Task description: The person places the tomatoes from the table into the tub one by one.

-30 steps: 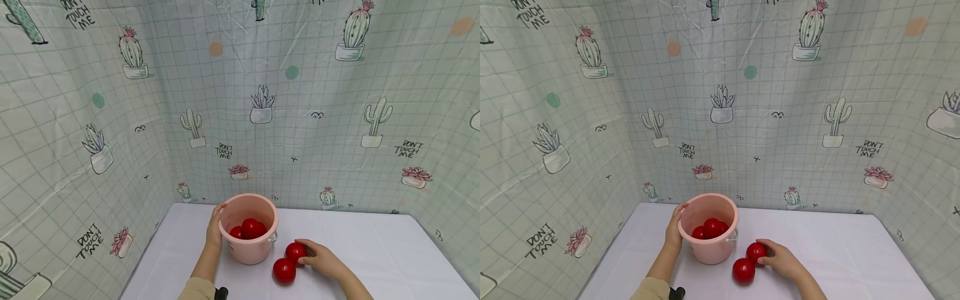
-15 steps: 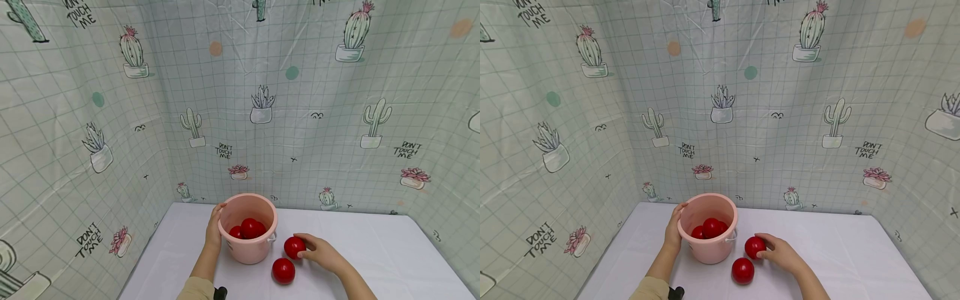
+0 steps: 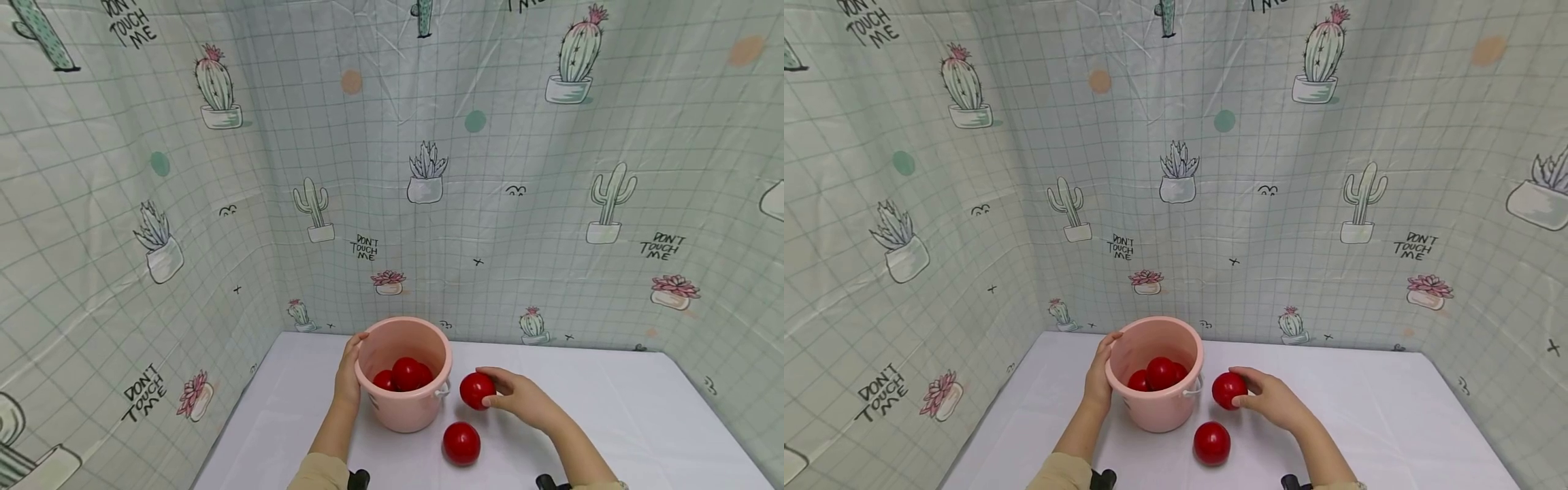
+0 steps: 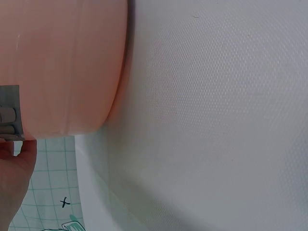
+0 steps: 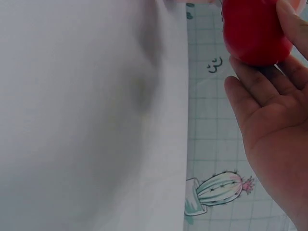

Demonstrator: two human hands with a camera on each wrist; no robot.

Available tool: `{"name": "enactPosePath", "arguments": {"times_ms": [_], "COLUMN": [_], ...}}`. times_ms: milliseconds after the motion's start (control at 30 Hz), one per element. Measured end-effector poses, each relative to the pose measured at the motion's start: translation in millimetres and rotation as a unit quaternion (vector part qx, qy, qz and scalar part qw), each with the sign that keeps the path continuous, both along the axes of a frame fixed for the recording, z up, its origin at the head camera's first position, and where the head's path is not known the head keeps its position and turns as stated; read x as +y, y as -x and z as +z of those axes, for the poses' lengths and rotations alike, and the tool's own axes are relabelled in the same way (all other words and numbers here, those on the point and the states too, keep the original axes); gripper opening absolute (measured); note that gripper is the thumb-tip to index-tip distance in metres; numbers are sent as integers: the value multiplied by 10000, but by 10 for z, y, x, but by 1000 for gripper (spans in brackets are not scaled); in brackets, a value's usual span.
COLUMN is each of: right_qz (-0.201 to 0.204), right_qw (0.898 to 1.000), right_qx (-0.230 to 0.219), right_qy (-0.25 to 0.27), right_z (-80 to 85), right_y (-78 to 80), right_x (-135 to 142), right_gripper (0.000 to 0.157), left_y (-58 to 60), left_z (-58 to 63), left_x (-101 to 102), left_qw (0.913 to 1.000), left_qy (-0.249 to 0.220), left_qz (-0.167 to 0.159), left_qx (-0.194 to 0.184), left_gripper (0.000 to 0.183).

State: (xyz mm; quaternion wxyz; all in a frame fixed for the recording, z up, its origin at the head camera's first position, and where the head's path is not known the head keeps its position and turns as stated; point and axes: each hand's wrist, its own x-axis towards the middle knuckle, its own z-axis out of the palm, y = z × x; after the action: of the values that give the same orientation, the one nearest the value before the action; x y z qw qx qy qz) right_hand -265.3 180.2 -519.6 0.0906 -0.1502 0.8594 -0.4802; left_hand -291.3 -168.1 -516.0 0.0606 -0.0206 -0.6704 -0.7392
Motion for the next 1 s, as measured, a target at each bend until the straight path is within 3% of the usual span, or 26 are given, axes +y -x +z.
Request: {"name": "enactPosePath", "arguments": {"times_ms": [1000], "right_qz": [124], "right_qw": [9994], "right_qx": [328], "right_qy": [-10], "right_z": [781], "right_y": [308], "right_x": [-3], "right_gripper": [70], "left_y": [8], "left_z": [-2], "left_x": [-4], "left_qw": [9999], "left_qy": [91], "left_qz": [18], "left_qx": [-107], "left_gripper": [41]}}
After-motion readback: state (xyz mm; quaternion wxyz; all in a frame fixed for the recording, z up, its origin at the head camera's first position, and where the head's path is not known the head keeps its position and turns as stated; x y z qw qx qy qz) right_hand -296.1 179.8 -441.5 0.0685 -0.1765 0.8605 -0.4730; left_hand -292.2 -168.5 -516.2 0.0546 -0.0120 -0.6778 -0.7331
